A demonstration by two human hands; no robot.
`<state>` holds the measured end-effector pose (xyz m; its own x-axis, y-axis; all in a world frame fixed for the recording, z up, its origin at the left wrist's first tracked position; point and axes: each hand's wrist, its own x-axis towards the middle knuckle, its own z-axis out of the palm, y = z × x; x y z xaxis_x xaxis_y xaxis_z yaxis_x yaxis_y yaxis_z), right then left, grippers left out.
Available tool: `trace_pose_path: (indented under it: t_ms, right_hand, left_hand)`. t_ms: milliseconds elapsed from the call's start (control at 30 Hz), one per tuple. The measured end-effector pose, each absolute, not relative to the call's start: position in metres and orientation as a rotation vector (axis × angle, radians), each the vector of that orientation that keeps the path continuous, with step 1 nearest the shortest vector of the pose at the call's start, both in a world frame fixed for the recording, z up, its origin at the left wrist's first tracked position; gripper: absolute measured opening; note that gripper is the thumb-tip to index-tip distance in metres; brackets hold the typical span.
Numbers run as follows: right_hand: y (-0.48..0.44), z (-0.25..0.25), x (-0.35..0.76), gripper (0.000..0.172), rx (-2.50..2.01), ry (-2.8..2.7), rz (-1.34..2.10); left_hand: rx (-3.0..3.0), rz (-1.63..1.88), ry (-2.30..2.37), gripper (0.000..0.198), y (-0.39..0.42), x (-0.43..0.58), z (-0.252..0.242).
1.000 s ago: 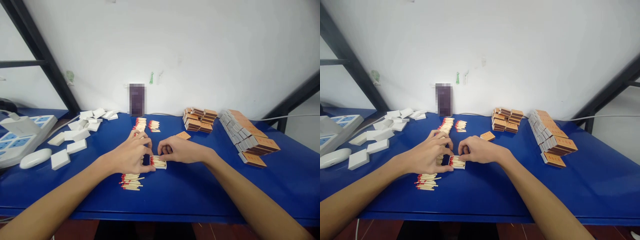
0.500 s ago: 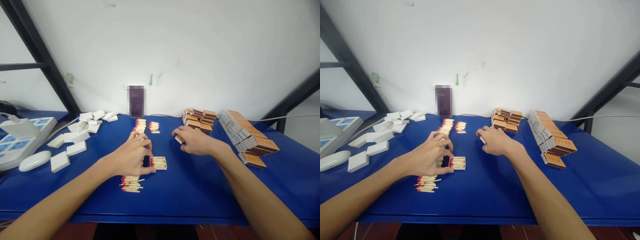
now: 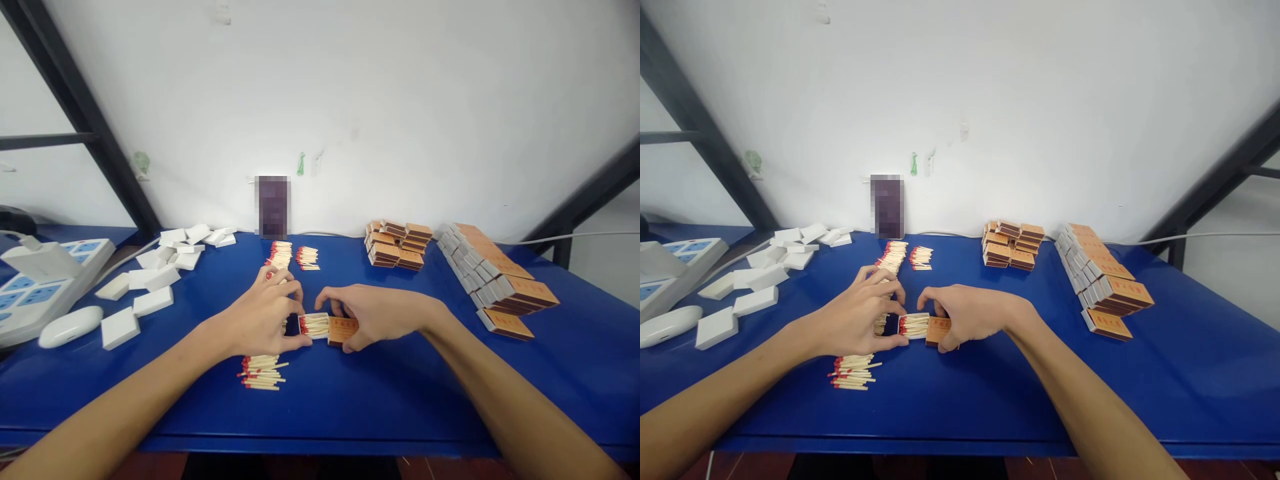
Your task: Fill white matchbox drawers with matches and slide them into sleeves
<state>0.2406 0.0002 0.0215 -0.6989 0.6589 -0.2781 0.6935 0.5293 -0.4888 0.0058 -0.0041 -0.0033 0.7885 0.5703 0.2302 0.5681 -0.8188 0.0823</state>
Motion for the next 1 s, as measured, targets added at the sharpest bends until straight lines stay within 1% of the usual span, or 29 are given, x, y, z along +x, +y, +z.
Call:
trace_pose_path:
  t_ms: [167, 267, 467, 667, 800, 900, 1000]
  right_hand:
    - [0.003, 0.019, 0.243, 0.057, 1.252, 2.762, -0.877]
    - [0.003, 0.020, 0.241, 0.056, 1.216, 2.774, -0.898]
    - [0.001, 0.017, 0.234, 0.052, 1.165, 2.849, -0.868]
    - [0.002, 0.017, 0.231, 0.045, 1.164, 2.979, -0.941]
    - [0.002, 0.018, 0.232, 0.039, 1.217, 3.118, -0.872]
    - [0.002, 0.016, 0.231, 0.040, 1.222, 3.224, -0.801]
    - [0.002, 0.014, 0.230, 0.041, 1.220, 3.320, -0.753]
  left_hand:
    - [2.939, 0.384, 0.916, 0.035, -0.004, 0.006, -0.003]
    - [2.930, 0.402, 0.885, 0.033, -0.004, 0.005, -0.003]
    - [2.943, 0.406, 0.869, 0.038, -0.004, 0.005, -0.006]
    - [2.967, 0.438, 0.947, 0.043, -0.003, 0.006, -0.004]
    - [2.906, 0.498, 1.057, 0.038, -0.004, 0.007, 0.003]
    - [2.852, 0.536, 1.110, 0.035, -0.004, 0.006, 0.005]
    - [2.767, 0.629, 1.163, 0.028, -0.003, 0.006, 0.004]
